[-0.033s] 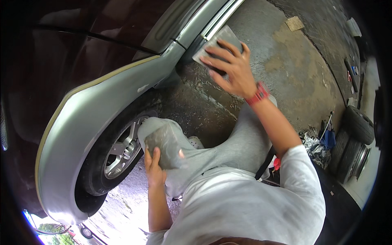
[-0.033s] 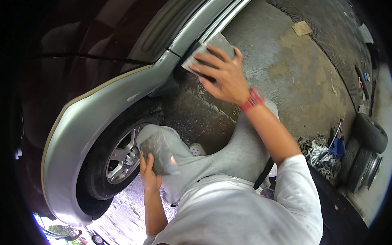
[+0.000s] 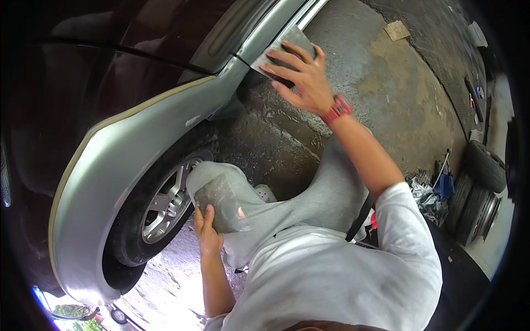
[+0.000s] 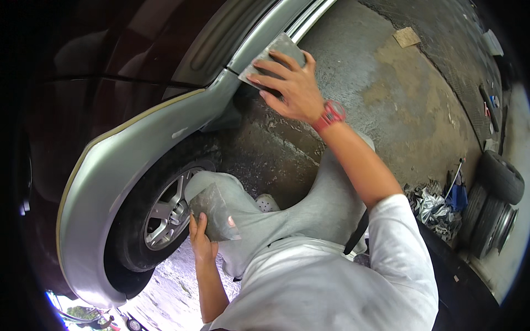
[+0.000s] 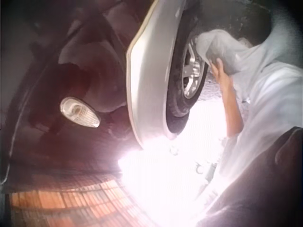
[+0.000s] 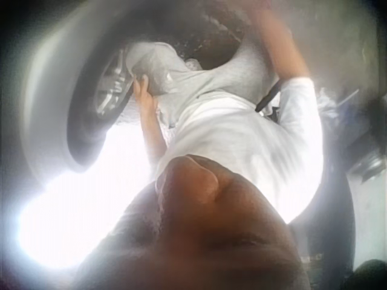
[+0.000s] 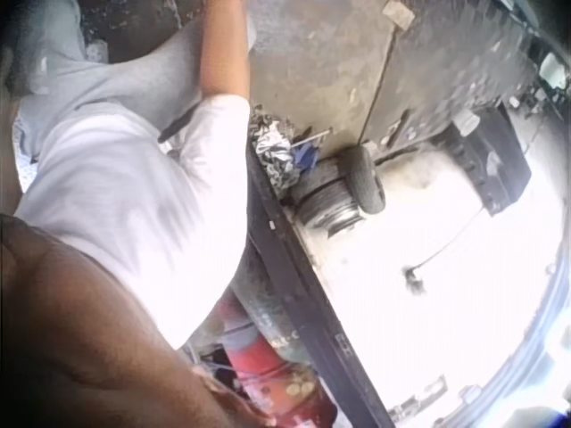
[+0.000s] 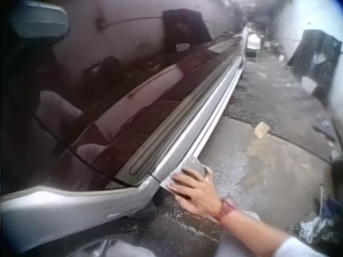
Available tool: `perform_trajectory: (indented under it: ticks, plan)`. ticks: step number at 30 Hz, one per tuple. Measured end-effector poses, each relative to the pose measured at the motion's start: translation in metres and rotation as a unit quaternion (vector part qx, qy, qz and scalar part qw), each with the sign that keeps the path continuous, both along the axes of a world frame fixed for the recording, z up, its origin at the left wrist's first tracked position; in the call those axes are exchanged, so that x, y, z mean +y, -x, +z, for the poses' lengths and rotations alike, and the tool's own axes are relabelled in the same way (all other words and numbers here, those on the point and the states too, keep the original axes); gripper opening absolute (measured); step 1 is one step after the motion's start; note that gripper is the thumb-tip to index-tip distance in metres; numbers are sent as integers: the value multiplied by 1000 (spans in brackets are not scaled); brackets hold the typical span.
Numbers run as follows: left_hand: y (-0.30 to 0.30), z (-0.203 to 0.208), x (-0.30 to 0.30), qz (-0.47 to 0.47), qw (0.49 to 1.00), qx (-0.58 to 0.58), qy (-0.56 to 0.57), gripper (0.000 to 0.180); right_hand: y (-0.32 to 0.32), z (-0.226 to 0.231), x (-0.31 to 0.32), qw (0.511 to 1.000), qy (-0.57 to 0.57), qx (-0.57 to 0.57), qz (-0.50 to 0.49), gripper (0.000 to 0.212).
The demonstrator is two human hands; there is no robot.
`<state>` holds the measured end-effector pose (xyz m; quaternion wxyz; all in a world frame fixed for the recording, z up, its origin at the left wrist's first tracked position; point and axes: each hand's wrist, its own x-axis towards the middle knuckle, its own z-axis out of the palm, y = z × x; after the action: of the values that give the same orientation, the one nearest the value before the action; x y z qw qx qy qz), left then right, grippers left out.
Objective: The person sands the wheel arch and side panel of a maroon SUV using sandpaper. They switch between two pieces of sandpaper and work on the curved fender area and the lower side panel.
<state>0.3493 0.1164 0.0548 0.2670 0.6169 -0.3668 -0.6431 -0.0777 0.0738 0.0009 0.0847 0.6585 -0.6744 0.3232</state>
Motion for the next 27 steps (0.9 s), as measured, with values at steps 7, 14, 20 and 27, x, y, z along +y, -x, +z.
perform_trajectory:
  ticks: [7, 14, 20, 27]
  plan:
    - [-15, -4, 1, 58, 998, 38, 12, 72, 8, -35, -54, 999, 30, 38, 9, 42]
    - [-18, -4, 2, 101, 994, 29, 5, 65, 12, -43, -61, 998, 42, 34, 15, 44]
    - [-15, -6, -3, 61, 997, 45, 13, 75, 17, -26, -58, 998, 26, 53, 19, 45]
    - [-15, -7, -4, 53, 996, 70, 19, 69, 6, 4, -60, 998, -24, 65, -4, 45]
